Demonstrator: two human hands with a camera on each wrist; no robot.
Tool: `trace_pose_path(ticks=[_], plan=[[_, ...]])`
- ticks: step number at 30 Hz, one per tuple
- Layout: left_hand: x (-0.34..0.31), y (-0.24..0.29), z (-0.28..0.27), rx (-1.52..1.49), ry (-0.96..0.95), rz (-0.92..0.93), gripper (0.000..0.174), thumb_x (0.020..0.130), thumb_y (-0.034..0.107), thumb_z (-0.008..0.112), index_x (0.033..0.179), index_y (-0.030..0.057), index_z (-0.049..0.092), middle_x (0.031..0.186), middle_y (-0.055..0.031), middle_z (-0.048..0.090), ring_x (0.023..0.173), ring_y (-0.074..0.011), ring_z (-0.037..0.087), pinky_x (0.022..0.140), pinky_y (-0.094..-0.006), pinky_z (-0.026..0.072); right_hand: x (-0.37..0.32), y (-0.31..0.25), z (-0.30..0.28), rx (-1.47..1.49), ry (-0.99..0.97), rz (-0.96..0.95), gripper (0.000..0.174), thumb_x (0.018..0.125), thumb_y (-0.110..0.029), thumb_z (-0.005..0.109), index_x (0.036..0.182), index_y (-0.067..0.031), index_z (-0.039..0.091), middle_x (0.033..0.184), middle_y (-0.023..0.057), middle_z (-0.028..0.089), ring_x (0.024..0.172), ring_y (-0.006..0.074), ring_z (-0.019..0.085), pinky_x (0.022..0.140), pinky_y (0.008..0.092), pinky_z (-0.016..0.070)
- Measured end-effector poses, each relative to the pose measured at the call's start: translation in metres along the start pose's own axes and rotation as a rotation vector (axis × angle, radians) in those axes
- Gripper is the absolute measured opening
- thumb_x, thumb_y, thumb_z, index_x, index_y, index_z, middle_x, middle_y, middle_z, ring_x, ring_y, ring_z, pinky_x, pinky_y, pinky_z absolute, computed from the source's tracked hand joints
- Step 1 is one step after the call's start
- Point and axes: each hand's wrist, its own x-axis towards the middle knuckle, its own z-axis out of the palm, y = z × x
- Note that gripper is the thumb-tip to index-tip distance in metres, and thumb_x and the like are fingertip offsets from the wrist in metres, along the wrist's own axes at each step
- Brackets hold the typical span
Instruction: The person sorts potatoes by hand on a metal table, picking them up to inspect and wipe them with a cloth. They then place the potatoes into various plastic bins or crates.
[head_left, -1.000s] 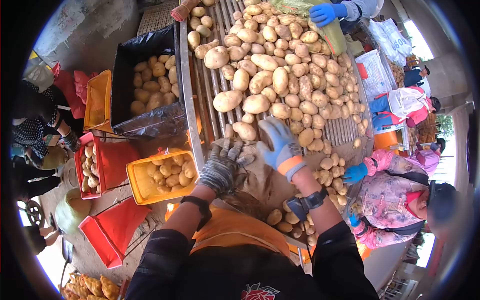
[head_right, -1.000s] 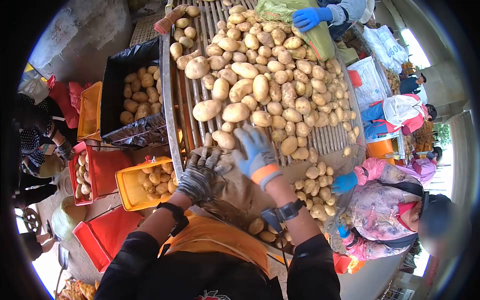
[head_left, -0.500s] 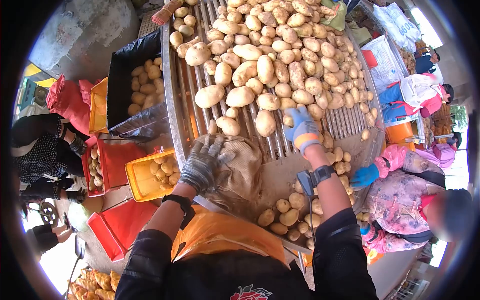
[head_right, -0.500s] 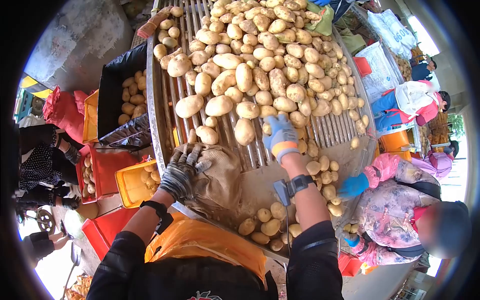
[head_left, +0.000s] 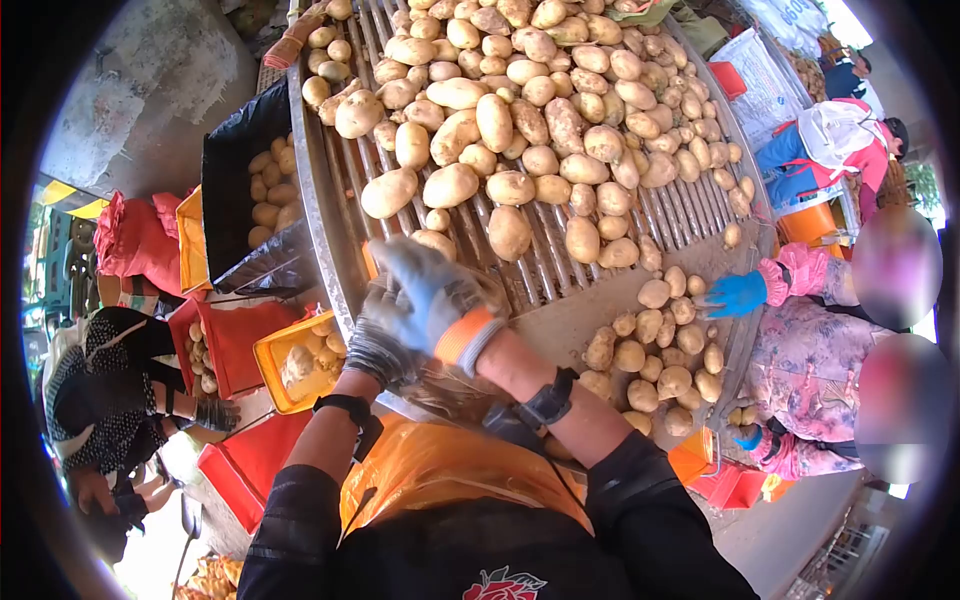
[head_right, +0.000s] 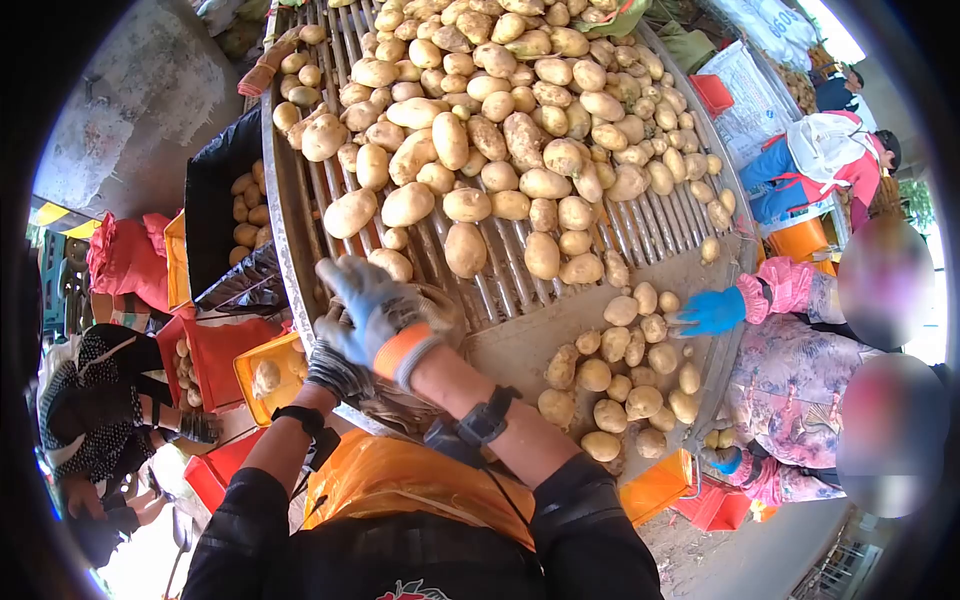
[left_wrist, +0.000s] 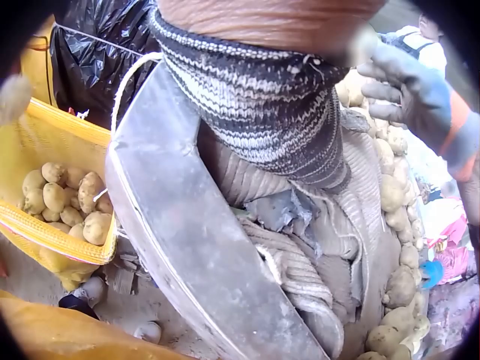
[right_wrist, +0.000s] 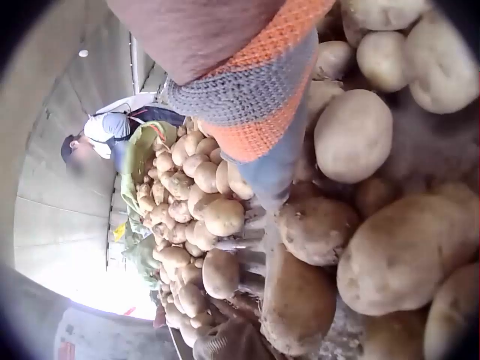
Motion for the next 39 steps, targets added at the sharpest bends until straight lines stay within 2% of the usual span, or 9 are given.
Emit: trace_pose_path(ticks=[3,5,9,15,17,19,23,27,39], plan=[[-0.001,0.015,-0.044,-0.046,-0.034,-0.031,0.059,0.089,0.057,0.058,0.138,0.0241,0.056,0.156,-0.0162,0.036,0.146,-0.0380,0.029,0.120,-0.0504,0.0189,0.005,0.054,-0.025,-0.468,0.259,0.148,0.055,0.087,-0.035,0.065,0.134,-0.0115,0.051,0.129,0.0158,0.054,0.120,0.0349,0.052,0.095,0.0491,0.0474],[-0.001,0.018,-0.042,-0.034,-0.039,-0.049,0.059,0.088,0.056,0.060,0.138,0.0255,0.055,0.157,-0.0162,0.034,0.147,-0.0373,0.026,0.120,-0.0510,0.0182,0.001,0.085,-0.033,-0.592,0.080,0.346,0.050,0.086,-0.026,0.065,0.134,-0.0145,0.054,0.132,0.0115,0.052,0.121,0.0320,0.050,0.092,0.0469,0.0475],[-0.002,0.014,-0.028,-0.028,0.050,-0.022,0.064,0.087,0.058,0.058,0.141,0.0233,0.053,0.158,-0.0161,0.032,0.148,-0.0368,0.025,0.121,-0.0515,0.0169,-0.022,0.101,-0.010,-0.884,0.109,0.261,0.042,0.084,-0.017,0.064,0.126,-0.0184,0.060,0.140,0.0052,0.048,0.129,0.0317,0.041,0.087,0.0468,0.0494],[-0.001,0.016,-0.034,-0.005,-0.037,-0.029,0.070,0.089,0.060,0.055,0.147,0.0222,0.048,0.162,-0.0175,0.026,0.150,-0.0371,0.021,0.123,-0.0484,0.0129,-0.101,0.088,-0.034,-0.579,0.003,0.350,0.044,0.080,-0.013,0.069,0.123,-0.0178,0.064,0.142,0.0081,0.050,0.132,0.0368,0.041,0.099,0.0487,0.0475],[-0.003,0.016,-0.031,-0.017,-0.024,-0.035,0.069,0.089,0.059,0.054,0.147,0.0228,0.048,0.162,-0.0173,0.026,0.150,-0.0374,0.021,0.123,-0.0487,0.0132,-0.130,0.098,-0.060,-0.328,0.068,0.057,0.034,0.085,-0.019,0.068,0.118,-0.0122,0.066,0.123,0.0093,0.063,0.119,0.0294,0.056,0.093,0.0408,0.0526],[-0.003,0.018,-0.034,-0.031,-0.043,-0.043,0.069,0.090,0.058,0.054,0.148,0.0217,0.047,0.162,-0.0180,0.025,0.150,-0.0381,0.022,0.122,-0.0493,0.0147,-0.135,0.107,-0.104,0.299,0.286,0.547,0.030,0.091,-0.022,0.065,0.116,-0.0057,0.067,0.111,0.0135,0.069,0.101,0.0248,0.066,0.089,0.0364,0.0548],[-0.002,0.019,-0.035,0.000,-0.021,-0.041,0.068,0.090,0.056,0.056,0.147,0.0212,0.047,0.161,-0.0160,0.026,0.149,-0.0376,0.022,0.122,-0.0504,0.0161,-0.182,0.191,-0.163,0.027,0.425,0.674,0.046,0.094,-0.035,0.064,0.129,-0.0050,0.060,0.127,0.0196,0.063,0.117,0.0309,0.061,0.099,0.0403,0.0492],[-0.001,0.020,-0.034,-0.013,-0.019,-0.038,0.072,0.088,0.054,0.058,0.146,0.0115,0.048,0.162,-0.0178,0.023,0.149,-0.0390,0.021,0.122,-0.0488,0.0162,-0.224,0.156,-0.135,-0.646,0.062,0.692,0.061,0.088,-0.054,0.064,0.139,-0.0224,0.055,0.163,0.0112,0.021,0.146,0.0441,0.024,0.117,0.0563,0.0253],[-0.003,0.020,-0.024,-0.048,0.108,-0.033,0.065,0.085,0.050,0.065,0.139,0.0136,0.056,0.157,-0.0147,0.033,0.147,-0.0405,0.026,0.121,-0.0502,0.0191,-0.351,0.066,-0.075,-0.596,0.202,0.663,0.052,0.091,-0.033,0.062,0.139,-0.0159,0.053,0.147,0.0167,0.046,0.131,0.0404,0.047,0.111,0.0531,0.0356]])
